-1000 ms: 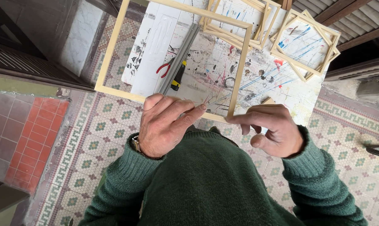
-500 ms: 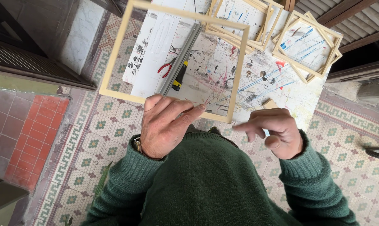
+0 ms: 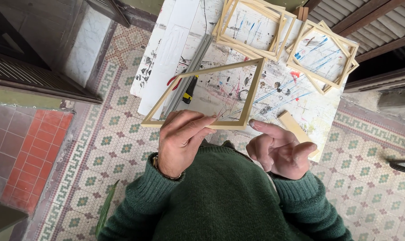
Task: The recorder is using a sanding block to smooth the edges of a small wooden picture frame on a workbench.
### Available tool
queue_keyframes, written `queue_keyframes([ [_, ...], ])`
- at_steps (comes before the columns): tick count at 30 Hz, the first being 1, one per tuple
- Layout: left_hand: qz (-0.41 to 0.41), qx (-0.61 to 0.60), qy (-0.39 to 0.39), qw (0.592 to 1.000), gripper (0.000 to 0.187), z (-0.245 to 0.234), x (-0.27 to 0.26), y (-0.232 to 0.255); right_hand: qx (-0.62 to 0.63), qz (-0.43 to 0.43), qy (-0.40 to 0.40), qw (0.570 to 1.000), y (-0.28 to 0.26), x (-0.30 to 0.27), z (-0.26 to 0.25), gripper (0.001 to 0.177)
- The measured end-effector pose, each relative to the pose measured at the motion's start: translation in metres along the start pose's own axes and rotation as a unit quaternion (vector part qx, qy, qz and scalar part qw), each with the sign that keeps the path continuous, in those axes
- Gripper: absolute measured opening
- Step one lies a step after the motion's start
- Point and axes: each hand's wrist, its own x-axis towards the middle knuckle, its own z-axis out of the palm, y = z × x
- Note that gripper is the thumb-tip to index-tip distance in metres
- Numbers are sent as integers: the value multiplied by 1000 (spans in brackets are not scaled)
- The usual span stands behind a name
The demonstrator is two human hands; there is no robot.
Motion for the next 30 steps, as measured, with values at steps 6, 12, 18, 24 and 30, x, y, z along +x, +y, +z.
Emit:
queue_keyframes([
  [6, -8, -16, 3, 1000, 33, 2, -1, 2, -59, 5, -8, 998, 3, -1, 1, 106],
  [12, -18, -33, 5, 999, 34, 2, -1, 5, -132, -12, 1, 991, 1, -2, 9, 103],
  [18, -15, -25, 10, 1000, 34, 2, -2, 5, -415, -61, 15, 908, -18, 6, 30, 93],
  [24, -23, -25, 18, 999, 33, 5, -4, 3, -590, -144, -45, 793, -34, 13, 50, 81],
  [30, -32, -37, 8, 999, 34, 3, -3, 7, -590, -177, 4, 788, -27, 9, 45, 78],
])
